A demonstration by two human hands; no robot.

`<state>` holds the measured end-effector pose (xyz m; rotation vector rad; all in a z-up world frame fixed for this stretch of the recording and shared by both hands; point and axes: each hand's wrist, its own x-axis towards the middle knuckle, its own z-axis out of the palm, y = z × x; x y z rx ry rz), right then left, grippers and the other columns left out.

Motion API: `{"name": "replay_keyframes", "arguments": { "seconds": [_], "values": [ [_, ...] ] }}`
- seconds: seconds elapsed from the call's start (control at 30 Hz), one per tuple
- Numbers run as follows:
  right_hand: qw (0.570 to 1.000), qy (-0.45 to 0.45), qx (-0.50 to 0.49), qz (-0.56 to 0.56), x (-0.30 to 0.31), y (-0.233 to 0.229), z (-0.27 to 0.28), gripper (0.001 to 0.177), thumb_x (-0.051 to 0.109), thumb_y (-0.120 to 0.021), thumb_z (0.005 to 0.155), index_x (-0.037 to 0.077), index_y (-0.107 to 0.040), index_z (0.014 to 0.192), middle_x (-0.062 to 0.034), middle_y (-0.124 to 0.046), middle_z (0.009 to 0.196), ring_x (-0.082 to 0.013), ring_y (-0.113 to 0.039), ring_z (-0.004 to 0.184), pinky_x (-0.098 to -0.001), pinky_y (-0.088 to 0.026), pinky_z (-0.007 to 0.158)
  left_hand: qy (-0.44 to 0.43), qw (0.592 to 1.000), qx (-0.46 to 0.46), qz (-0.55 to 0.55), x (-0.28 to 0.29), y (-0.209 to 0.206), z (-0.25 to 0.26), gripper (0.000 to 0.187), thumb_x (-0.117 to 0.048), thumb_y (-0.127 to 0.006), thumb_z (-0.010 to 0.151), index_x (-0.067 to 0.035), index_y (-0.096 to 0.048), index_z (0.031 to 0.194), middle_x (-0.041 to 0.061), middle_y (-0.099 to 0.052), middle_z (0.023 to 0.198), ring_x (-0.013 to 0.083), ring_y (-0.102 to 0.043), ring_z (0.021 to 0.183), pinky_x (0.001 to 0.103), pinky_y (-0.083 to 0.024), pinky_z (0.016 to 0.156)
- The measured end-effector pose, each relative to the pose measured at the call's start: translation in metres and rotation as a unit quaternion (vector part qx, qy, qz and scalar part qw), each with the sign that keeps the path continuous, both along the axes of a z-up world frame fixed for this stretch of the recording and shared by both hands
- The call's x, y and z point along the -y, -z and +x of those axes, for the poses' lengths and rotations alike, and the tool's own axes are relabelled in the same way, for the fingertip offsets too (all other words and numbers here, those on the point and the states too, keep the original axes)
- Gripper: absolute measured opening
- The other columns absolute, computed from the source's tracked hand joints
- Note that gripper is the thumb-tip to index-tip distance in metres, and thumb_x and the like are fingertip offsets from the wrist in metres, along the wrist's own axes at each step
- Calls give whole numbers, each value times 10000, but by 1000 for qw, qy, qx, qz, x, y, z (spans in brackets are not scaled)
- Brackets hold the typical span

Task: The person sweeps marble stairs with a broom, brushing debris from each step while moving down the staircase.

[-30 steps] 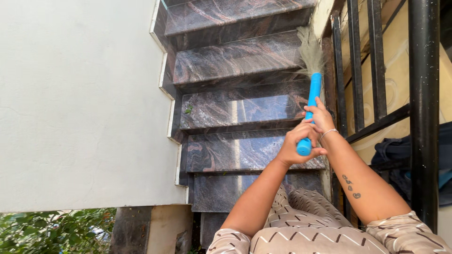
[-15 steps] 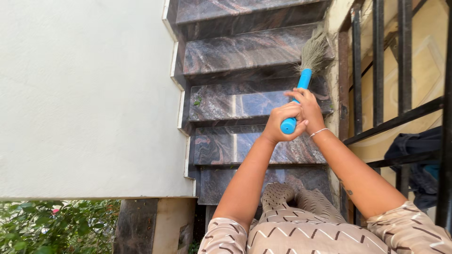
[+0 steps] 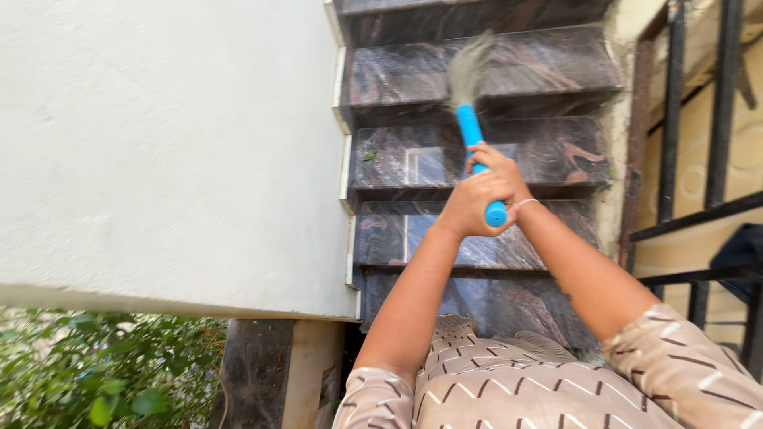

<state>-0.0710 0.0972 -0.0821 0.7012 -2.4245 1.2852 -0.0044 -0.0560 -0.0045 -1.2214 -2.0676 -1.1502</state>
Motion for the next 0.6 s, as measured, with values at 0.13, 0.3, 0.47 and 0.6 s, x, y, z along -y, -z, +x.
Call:
{"name": "replay_keyframes", "arguments": {
  "seconds": [0.13,0.3,0.47,0.6],
  "values": [
    [994,-109,7,-20,64,1,-21,165,54,-660,794,74,-648,958,-148,-663,1306,-315,-540,1381,-386,-411,1125,-74,997,5,-3,52,1,3,207,-217,-764,753,-106,-589,740,75,-643,791,301,-648,801,409,-535,747],
    [978,-209,12,17,120,-15,-27,154,112,-679,816,86,-631,960,-112,-675,1261,-323,-538,1385,-413,-425,1141,-152,988,7,-19,84,-2,12,204,-203,-771,735,-120,-588,703,64,-639,736,297,-653,742,416,-531,707],
    [984,-139,37,109,121,-27,-26,131,164,-670,802,137,-645,927,-60,-654,1349,-305,-529,1387,-409,-494,1000,-146,989,-12,11,93,-11,14,239,-192,-783,778,-91,-572,730,70,-610,731,297,-656,767,446,-591,966],
    [988,-74,18,131,102,-18,-27,101,149,-615,855,159,-661,944,-45,-647,1376,-292,-518,1403,-421,-473,1038,-108,993,38,20,80,-13,10,243,-168,-797,787,-87,-575,729,66,-611,725,292,-660,765,450,-576,1022]
  ]
}}
